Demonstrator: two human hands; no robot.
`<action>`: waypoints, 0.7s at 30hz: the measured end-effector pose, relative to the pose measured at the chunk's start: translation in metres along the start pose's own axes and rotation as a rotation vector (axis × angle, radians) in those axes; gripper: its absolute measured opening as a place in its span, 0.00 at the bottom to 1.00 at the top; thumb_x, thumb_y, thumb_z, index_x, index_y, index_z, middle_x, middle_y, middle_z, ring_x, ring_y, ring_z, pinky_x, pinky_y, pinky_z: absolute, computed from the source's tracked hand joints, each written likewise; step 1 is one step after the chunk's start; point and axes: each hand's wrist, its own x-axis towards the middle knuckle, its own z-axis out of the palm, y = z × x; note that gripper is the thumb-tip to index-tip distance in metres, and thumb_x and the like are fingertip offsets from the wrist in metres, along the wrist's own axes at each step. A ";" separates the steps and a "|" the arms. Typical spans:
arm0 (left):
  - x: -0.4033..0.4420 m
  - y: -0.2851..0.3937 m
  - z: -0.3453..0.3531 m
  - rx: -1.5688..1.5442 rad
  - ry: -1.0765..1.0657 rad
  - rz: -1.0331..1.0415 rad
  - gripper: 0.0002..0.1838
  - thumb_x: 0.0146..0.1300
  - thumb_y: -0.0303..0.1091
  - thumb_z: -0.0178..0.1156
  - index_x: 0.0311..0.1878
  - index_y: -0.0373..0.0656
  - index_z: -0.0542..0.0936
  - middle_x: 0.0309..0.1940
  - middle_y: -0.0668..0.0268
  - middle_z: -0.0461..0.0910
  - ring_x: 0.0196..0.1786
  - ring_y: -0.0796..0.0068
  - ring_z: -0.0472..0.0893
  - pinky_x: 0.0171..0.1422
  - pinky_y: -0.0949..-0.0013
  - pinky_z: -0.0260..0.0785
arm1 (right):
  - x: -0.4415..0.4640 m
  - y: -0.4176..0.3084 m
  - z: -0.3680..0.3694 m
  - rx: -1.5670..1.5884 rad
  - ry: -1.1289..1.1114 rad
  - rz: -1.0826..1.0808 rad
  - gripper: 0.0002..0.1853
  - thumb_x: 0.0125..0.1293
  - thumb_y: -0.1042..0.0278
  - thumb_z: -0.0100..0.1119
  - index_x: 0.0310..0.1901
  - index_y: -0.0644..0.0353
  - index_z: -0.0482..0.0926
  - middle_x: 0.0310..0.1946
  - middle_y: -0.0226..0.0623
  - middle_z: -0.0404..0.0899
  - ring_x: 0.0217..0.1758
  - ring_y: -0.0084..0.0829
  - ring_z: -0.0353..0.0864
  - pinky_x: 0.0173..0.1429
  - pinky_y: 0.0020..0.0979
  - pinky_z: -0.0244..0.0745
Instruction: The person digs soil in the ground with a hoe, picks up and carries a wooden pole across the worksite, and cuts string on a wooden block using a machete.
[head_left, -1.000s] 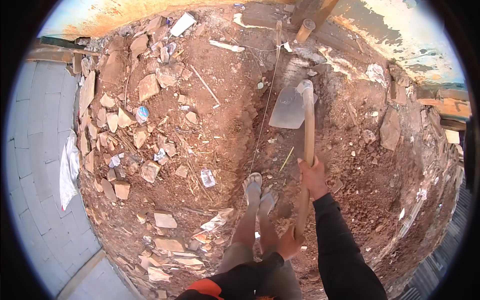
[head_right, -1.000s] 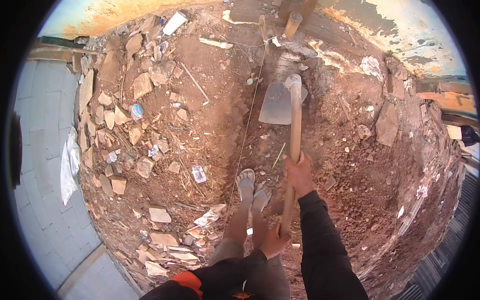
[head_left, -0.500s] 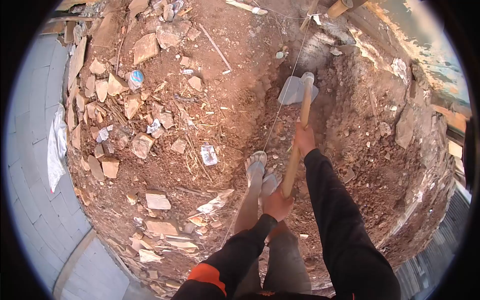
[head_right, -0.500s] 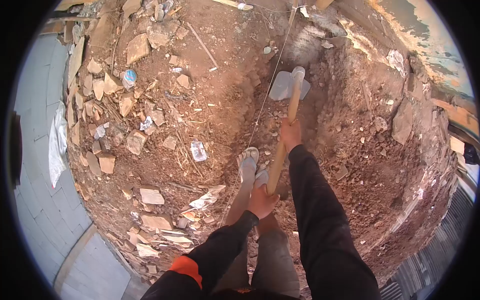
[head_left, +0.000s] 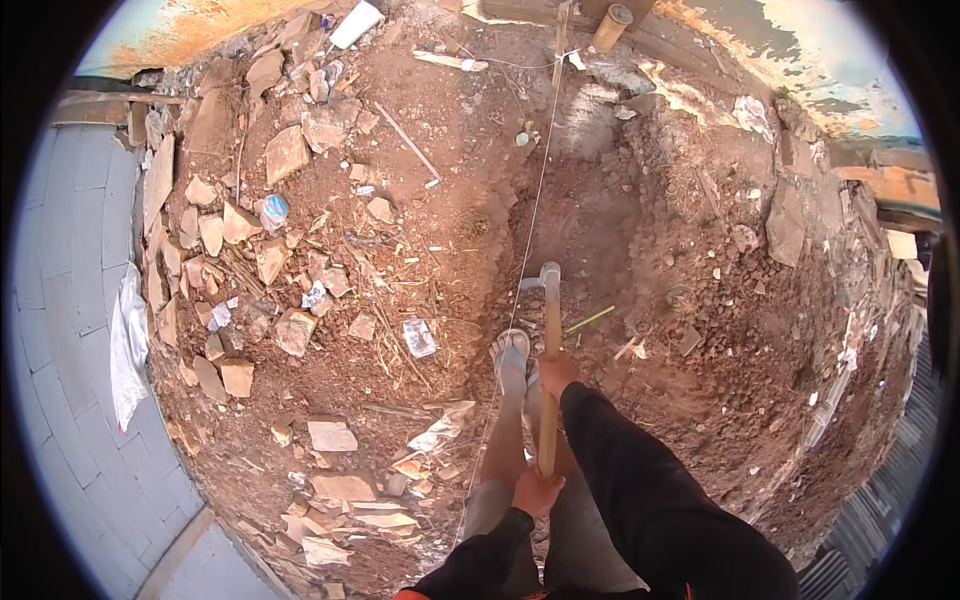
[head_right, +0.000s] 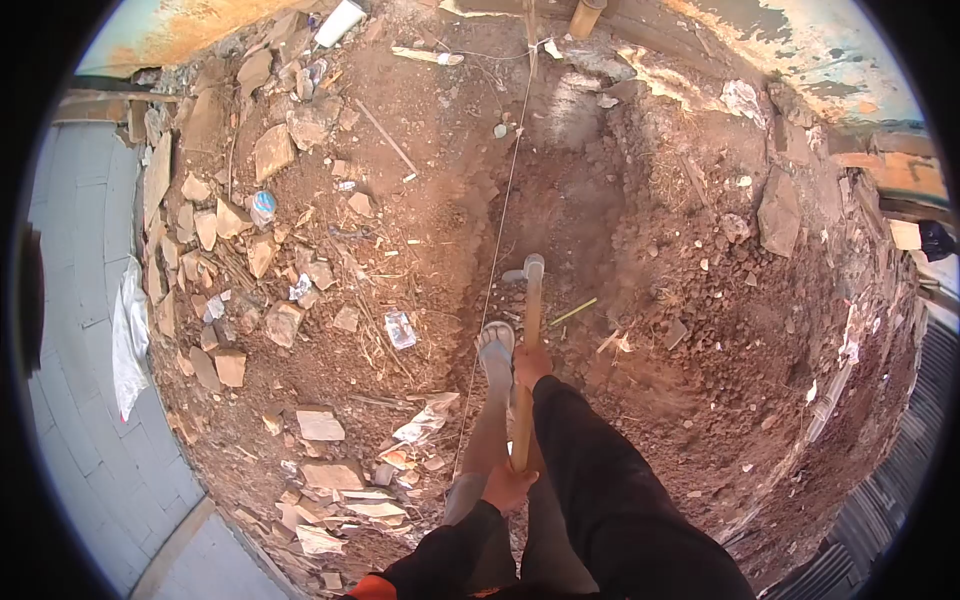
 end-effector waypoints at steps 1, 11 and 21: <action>0.000 -0.007 0.003 -0.054 -0.006 -0.009 0.17 0.59 0.42 0.65 0.40 0.37 0.78 0.26 0.59 0.83 0.30 0.67 0.84 0.35 0.63 0.75 | 0.011 0.024 0.014 0.017 0.006 -0.010 0.19 0.67 0.58 0.57 0.41 0.70 0.74 0.25 0.43 0.78 0.24 0.37 0.81 0.27 0.40 0.75; -0.023 0.071 -0.047 -0.464 -0.129 0.001 0.25 0.74 0.56 0.49 0.46 0.40 0.74 0.28 0.65 0.80 0.31 0.76 0.81 0.39 0.72 0.75 | 0.010 -0.056 -0.104 0.112 -0.353 -0.026 0.17 0.62 0.54 0.66 0.35 0.63 0.77 0.22 0.36 0.76 0.20 0.32 0.77 0.23 0.38 0.73; -0.077 -0.044 -0.203 -0.228 0.290 -0.043 0.20 0.68 0.52 0.56 0.39 0.41 0.73 0.21 0.61 0.78 0.17 0.73 0.74 0.19 0.68 0.65 | -0.288 -0.095 -0.405 0.296 -0.239 -0.186 0.21 0.66 0.66 0.64 0.55 0.62 0.68 0.23 0.26 0.70 0.17 0.21 0.69 0.21 0.25 0.68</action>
